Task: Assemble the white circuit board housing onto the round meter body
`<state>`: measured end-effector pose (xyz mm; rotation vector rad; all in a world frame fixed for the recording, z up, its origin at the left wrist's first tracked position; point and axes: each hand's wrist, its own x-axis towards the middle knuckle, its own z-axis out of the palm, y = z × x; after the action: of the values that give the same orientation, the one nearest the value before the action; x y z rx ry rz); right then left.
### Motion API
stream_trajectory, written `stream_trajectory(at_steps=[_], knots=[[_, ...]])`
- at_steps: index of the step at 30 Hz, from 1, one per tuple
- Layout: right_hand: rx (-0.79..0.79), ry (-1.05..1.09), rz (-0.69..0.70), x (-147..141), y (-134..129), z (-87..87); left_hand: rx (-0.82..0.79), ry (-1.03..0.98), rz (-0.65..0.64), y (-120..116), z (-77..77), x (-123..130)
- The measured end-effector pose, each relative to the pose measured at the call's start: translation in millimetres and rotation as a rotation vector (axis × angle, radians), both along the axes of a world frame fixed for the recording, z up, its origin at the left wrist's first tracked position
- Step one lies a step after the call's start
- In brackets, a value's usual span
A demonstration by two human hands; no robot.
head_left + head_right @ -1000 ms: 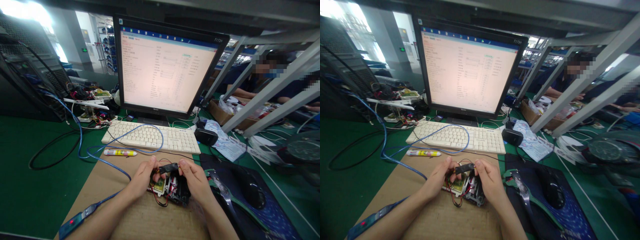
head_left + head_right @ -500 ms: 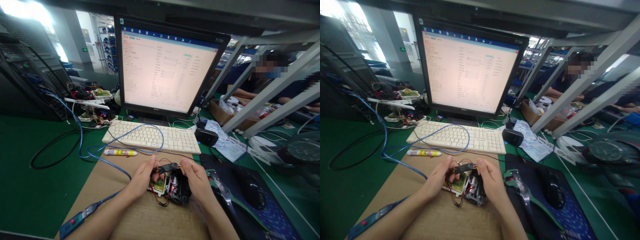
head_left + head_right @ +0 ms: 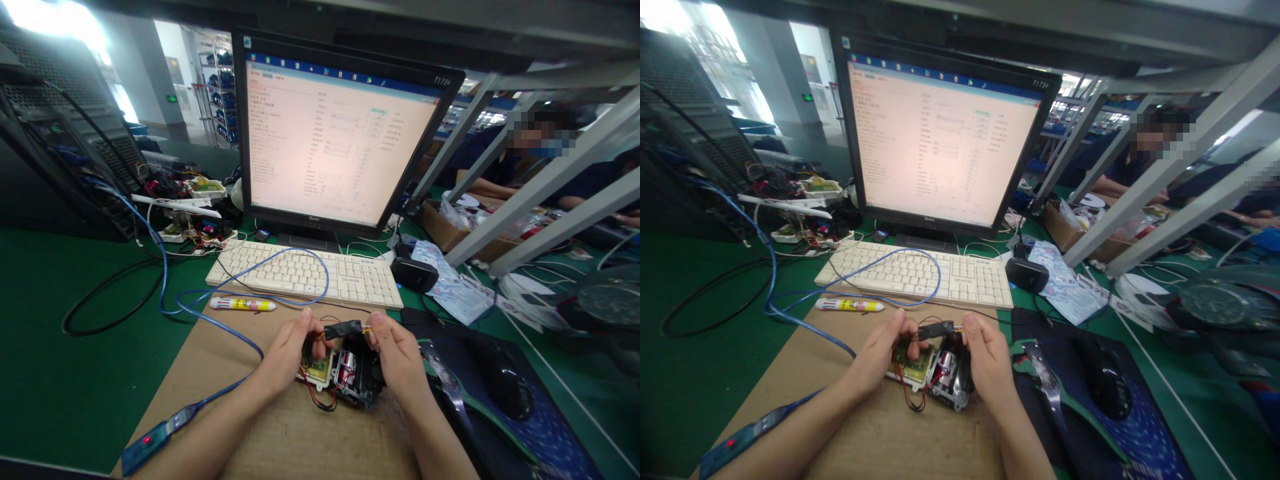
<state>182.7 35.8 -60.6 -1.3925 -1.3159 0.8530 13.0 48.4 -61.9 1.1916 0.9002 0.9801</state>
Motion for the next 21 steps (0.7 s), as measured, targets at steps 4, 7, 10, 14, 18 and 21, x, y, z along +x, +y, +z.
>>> stream_trajectory(at_steps=[4,7,10,14,18,21], knots=[[-0.034,0.223,-0.047,4,4,-6.2,0.055,-0.188,0.136,5,-6.4,-2],[-0.047,0.290,-0.067,4,5,-7.0,0.084,-0.236,0.191,8,-11.5,-5],[-0.055,0.315,-0.074,3,6,-5.9,0.107,-0.213,0.216,9,-13.2,-7],[-0.055,0.346,-0.068,2,6,-5.1,0.126,-0.156,0.259,8,-12.4,-8],[-0.059,0.352,-0.076,3,6,-5.1,0.136,-0.107,0.280,8,-11.1,-8],[-0.061,0.360,-0.075,3,6,-4.9,0.104,-0.102,0.261,8,-9.5,-7]])
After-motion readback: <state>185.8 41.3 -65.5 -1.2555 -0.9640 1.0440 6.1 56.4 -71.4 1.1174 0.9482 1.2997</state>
